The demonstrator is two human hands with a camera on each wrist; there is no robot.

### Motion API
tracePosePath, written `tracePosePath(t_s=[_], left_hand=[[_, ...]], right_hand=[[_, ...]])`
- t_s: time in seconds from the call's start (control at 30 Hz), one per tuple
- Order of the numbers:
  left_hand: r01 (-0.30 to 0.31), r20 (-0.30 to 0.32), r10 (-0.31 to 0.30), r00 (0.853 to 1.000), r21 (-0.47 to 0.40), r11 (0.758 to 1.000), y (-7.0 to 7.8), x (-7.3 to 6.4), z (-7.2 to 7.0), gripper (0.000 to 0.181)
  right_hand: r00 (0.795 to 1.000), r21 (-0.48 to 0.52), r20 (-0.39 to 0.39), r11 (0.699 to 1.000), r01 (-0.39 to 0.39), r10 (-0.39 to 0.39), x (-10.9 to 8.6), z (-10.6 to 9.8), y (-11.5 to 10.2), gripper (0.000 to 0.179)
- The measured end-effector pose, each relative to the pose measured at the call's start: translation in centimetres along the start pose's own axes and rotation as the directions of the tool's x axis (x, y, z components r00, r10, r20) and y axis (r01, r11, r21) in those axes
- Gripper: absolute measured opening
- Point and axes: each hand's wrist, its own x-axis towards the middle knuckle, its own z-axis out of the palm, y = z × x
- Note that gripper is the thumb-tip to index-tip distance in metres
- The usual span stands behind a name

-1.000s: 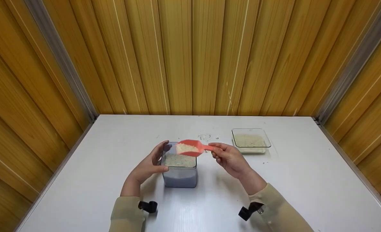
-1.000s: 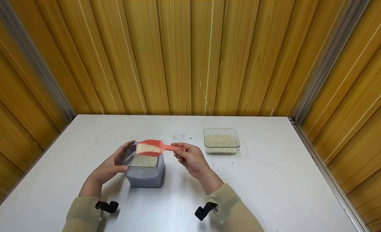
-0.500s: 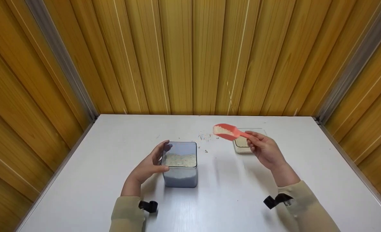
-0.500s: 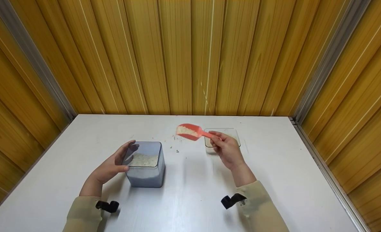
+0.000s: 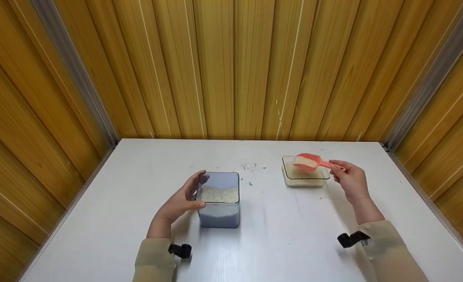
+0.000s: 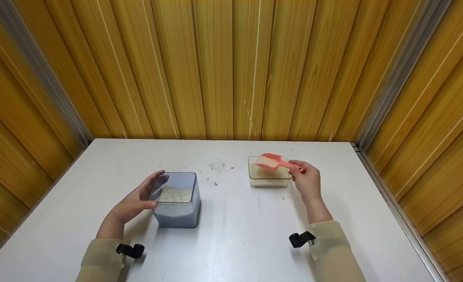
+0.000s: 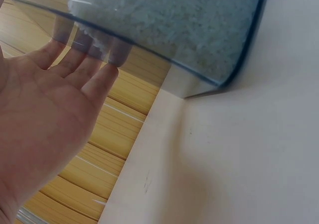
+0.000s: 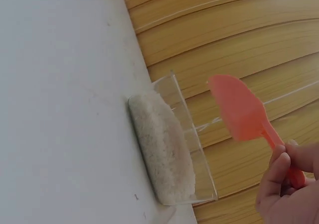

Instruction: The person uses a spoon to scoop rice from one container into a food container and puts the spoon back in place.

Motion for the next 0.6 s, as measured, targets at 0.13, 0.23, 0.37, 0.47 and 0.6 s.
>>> tracePosePath(t_s=[0.13,0.23,0.37,0.47,0.6], left_hand=[[-0.008,0.003,0.008,1.0,0.005,1.0,0.0,0.0,0.0,0.111],[-0.008,0.004,0.008,1.0,0.003,1.0,0.0,0.0,0.0,0.111],[-0.001,0.002,0.001,1.0,-0.001,1.0,-0.1,0.1,0.0,0.111],[0.001,0.002,-0.001,1.0,-0.003,1.0,-0.1,0.1,0.0,0.111],[-0.001,0.015,0.001,1.0,-0.011,1.0,-0.2,0.1,-0.2,0.111]], right_hand=[[0.996,-0.221,-0.08,0.975,0.016,-0.035,0.2,0.3,0.3,0.037],[0.991,-0.316,-0.109,0.948,0.034,-0.072,0.0,0.3,0.2,0.036],[0.983,-0.387,-0.125,0.919,0.08,-0.138,-0.4,0.1,-0.1,0.035],[0.975,-0.41,-0.131,0.905,0.111,-0.179,-0.8,-0.1,-0.3,0.034],[0.955,-0.455,-0.139,0.874,0.173,-0.261,-1.2,-0.5,-0.3,0.031]])
